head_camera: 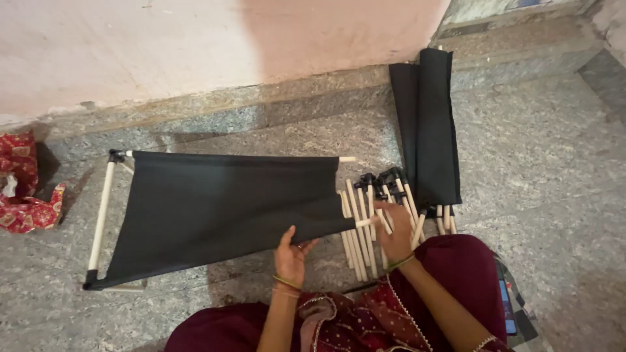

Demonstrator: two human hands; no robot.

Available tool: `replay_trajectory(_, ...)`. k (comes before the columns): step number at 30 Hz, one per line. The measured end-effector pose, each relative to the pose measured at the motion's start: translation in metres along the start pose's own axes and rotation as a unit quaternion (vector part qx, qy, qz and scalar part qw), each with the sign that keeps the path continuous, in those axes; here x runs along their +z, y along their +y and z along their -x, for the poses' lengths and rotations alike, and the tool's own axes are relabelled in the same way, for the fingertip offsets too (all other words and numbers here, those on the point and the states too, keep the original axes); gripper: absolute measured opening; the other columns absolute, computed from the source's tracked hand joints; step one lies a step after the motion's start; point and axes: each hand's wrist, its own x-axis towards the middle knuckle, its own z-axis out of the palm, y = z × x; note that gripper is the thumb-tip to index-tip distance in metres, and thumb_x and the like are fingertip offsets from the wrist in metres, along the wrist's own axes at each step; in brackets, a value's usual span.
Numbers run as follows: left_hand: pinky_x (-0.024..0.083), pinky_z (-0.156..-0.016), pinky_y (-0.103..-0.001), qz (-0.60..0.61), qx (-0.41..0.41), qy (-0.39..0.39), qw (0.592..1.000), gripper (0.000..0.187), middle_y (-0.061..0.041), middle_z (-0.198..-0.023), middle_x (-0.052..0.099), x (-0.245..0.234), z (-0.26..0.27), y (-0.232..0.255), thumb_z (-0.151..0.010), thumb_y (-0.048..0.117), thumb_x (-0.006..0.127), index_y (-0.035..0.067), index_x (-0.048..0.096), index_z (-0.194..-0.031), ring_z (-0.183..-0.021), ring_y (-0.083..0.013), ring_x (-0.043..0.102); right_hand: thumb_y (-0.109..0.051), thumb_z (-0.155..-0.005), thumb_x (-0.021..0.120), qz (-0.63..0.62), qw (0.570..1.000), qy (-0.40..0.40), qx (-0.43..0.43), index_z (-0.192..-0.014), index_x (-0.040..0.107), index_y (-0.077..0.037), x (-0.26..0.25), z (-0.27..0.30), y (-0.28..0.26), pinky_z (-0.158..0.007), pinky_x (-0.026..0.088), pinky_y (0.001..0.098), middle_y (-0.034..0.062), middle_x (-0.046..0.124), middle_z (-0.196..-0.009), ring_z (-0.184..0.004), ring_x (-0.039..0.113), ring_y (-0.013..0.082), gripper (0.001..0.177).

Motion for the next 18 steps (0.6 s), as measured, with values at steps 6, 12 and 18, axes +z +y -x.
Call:
replay_trajectory(6,0.062,-0.081,-0.046,0.026,0.031,-0.002,0.999,0.051,-0.015,-0.127,0.065,-0.009,-0.006,0.002,-0.091,0.023,0.068,-0.003,0.058,-0.133,-0.102,-0.0296,0.07,-0.025,-0.102,0.063,-0.176,0.951,0.054,0.249,-0.126,0.07,-0.006,0.016,0.009,0.066,-0.087,0.054,0.0301,0.0079,0.075,-0.116,-0.105,0.07,0.0169,0.031)
replay_trajectory(12,0.062,-0.079,-0.046,0.024,0.028,0.018,0.999,0.048,-0.014,-0.122,0.068,-0.003,-0.005,0.004,-0.09,0.024,0.066,0.001,0.059,-0.132,-0.099,-0.0294,0.07,-0.013,-0.088,0.07,-0.092,0.971,-0.086,0.204,-0.118,0.071,-0.004,0.034,0.016,0.087,-0.074,0.057,0.0333,0.0085,0.076,-0.104,-0.086,0.071,0.0192,0.031)
replay_trajectory(18,0.062,-0.08,-0.048,0.03,0.023,0.012,0.999,0.051,-0.015,-0.122,0.067,-0.018,-0.017,-0.006,-0.092,0.027,0.068,0.0,0.058,-0.134,-0.1,-0.0285,0.068,-0.022,-0.088,0.074,0.061,0.937,-0.243,0.242,-0.112,0.07,-0.007,0.038,0.032,0.085,-0.076,0.056,0.039,0.012,0.076,-0.091,-0.079,0.071,0.0257,0.028)
